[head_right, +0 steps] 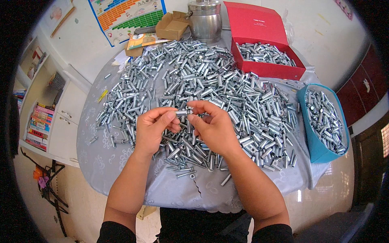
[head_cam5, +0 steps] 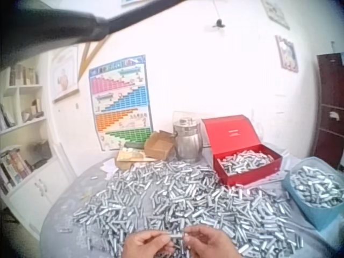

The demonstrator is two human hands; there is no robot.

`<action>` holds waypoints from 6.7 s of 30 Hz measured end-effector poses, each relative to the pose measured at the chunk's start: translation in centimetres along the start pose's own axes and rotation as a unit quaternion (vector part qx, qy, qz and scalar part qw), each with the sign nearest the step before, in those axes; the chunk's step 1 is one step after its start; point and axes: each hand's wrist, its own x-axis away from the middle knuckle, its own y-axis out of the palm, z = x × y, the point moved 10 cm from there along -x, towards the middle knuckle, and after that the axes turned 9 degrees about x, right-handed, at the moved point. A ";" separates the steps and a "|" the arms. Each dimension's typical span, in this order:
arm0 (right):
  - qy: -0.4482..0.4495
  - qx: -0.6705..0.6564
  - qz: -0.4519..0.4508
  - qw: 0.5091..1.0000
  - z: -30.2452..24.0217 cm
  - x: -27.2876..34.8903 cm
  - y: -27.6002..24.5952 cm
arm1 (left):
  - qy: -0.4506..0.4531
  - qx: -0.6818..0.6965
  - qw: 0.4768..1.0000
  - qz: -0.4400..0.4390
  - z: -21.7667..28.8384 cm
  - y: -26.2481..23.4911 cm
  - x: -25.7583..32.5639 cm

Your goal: The person sits at a table covered with a large pile of small silver metal parts. They repeatedly pick up two separate pieces, a cylindrical tube and a smaller component, and fit them together by hand. The assembled units are placed back onto the table among the loose parts.

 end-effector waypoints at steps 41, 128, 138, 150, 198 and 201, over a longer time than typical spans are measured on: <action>-0.196 0.125 0.058 0.971 -3.4 0.8 -0.5 | -0.038 -0.028 0.997 0.067 -0.2 -1.1 0.2; -0.019 0.071 0.000 0.997 -0.2 -0.1 0.1 | -0.018 -0.031 0.997 -0.062 -0.4 0.8 0.0; -0.006 -0.116 0.164 0.980 1.2 -0.9 -4.8 | 0.168 -0.240 0.929 0.226 5.5 -7.9 -0.1; -0.038 -0.143 0.133 0.980 0.3 -0.6 -3.7 | 0.170 -0.729 0.662 0.031 2.4 -4.2 -1.4; 0.006 0.040 0.024 0.999 0.0 -0.2 -0.8 | 0.048 -0.051 0.997 -0.043 0.4 1.3 0.2; 0.039 -0.012 0.015 0.999 0.7 -0.3 -1.0 | 0.024 -0.082 0.995 -0.041 0.3 1.3 0.3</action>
